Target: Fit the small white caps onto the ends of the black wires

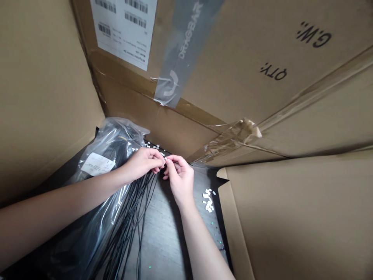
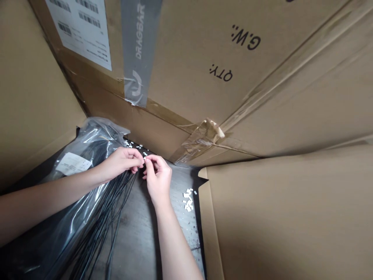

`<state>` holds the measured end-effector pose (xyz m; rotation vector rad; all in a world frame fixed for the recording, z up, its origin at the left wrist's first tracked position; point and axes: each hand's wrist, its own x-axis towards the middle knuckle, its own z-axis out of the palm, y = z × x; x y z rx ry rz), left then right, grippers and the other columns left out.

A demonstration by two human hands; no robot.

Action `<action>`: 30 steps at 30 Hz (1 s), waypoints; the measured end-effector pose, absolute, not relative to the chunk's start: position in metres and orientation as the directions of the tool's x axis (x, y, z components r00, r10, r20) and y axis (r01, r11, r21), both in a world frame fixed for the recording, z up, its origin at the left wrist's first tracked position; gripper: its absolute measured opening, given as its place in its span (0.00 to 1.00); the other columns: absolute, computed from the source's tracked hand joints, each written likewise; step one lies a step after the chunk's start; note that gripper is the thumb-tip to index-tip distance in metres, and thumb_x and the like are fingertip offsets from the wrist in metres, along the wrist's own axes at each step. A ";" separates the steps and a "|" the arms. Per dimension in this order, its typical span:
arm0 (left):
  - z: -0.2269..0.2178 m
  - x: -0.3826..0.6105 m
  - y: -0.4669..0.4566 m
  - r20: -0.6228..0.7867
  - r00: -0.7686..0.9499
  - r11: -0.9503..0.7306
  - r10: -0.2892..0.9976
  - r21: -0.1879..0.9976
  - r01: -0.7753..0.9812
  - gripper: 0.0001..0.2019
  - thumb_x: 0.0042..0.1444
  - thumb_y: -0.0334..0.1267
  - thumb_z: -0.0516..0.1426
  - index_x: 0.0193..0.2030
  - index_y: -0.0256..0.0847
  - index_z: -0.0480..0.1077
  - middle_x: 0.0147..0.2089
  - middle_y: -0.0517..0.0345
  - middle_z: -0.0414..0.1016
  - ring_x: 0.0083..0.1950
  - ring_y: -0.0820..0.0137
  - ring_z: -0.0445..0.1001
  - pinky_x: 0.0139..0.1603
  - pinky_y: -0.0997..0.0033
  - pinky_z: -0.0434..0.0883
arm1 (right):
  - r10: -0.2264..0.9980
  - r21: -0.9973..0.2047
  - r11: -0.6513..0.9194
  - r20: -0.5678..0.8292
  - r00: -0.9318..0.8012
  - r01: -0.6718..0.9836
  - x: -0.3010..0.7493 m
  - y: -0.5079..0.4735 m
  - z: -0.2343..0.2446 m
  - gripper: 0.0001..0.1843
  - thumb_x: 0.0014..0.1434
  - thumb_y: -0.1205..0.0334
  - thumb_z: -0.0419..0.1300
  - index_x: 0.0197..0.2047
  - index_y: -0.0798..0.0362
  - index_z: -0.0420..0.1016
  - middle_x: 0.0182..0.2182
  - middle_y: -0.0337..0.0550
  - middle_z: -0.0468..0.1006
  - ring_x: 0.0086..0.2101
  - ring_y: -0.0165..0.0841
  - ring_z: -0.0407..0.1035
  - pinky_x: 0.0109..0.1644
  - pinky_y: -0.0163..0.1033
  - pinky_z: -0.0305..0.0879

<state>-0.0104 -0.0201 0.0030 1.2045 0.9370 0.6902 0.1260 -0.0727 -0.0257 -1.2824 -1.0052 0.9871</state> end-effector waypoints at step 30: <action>0.002 -0.010 -0.021 -0.211 0.468 0.186 0.858 0.978 0.099 0.02 0.43 0.30 0.59 0.25 0.34 0.73 0.20 0.62 0.70 0.23 0.76 0.67 0.25 0.77 0.63 | 0.978 -0.981 -0.007 -0.047 0.205 -0.191 0.136 -0.066 -0.032 0.07 0.48 0.61 0.67 0.32 0.54 0.78 0.21 0.35 0.75 0.16 0.23 0.60 0.17 0.30 0.62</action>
